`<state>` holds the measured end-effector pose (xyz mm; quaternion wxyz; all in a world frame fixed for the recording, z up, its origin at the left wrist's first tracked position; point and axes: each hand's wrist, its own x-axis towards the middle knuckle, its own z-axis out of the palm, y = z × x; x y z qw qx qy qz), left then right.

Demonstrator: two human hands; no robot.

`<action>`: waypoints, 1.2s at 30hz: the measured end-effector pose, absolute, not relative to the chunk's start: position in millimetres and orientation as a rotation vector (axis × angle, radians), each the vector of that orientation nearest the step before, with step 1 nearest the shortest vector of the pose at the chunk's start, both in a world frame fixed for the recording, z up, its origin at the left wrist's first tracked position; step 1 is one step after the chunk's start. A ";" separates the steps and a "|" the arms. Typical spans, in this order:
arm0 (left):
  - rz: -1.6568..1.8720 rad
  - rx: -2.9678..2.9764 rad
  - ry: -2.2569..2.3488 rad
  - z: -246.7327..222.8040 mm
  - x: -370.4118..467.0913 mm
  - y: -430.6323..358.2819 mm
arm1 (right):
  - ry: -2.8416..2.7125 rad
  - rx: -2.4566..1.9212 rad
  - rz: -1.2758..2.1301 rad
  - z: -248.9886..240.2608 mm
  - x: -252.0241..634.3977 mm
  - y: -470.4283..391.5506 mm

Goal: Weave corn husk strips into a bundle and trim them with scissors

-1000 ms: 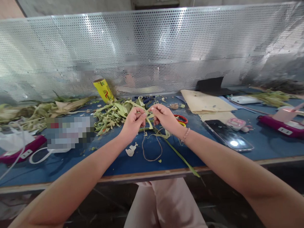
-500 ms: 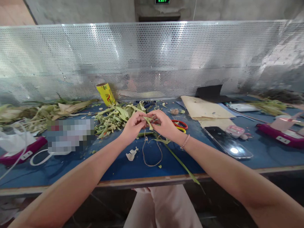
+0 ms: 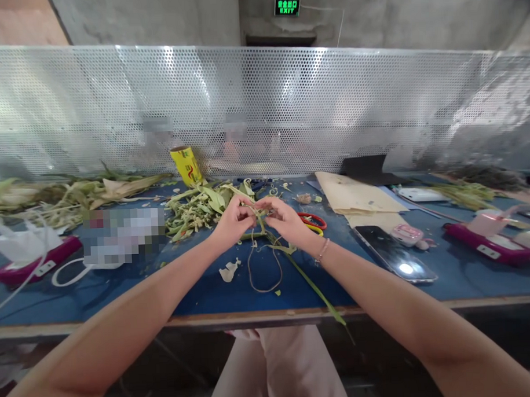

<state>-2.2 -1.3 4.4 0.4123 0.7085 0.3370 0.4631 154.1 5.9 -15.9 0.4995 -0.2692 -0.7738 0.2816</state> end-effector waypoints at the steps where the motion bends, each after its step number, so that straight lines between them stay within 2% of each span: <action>1: 1.160 1.761 0.855 5.4 -1.9 -1.1 | -1.856 -0.674 0.678 -14.7 154.4 5.6; 7: 1.168 1.658 0.888 6.7 -3.3 1.8 | -1.759 -0.762 0.668 -10.0 154.9 6.6; 11: 1.267 1.574 0.813 0.7 -6.7 9.6 | -1.656 -0.757 0.790 -10.4 154.3 8.3; 23: 1.231 2.025 1.029 -8.4 -6.2 14.7 | -1.501 -0.650 0.947 -10.9 153.2 7.5; 30: 1.255 1.831 0.911 -5.5 -6.9 14.1 | -1.666 -0.706 0.856 -7.8 151.2 1.2; 36: 1.167 1.444 0.769 -3.7 -3.6 11.2 | -1.776 -0.740 0.521 -9.7 151.9 1.7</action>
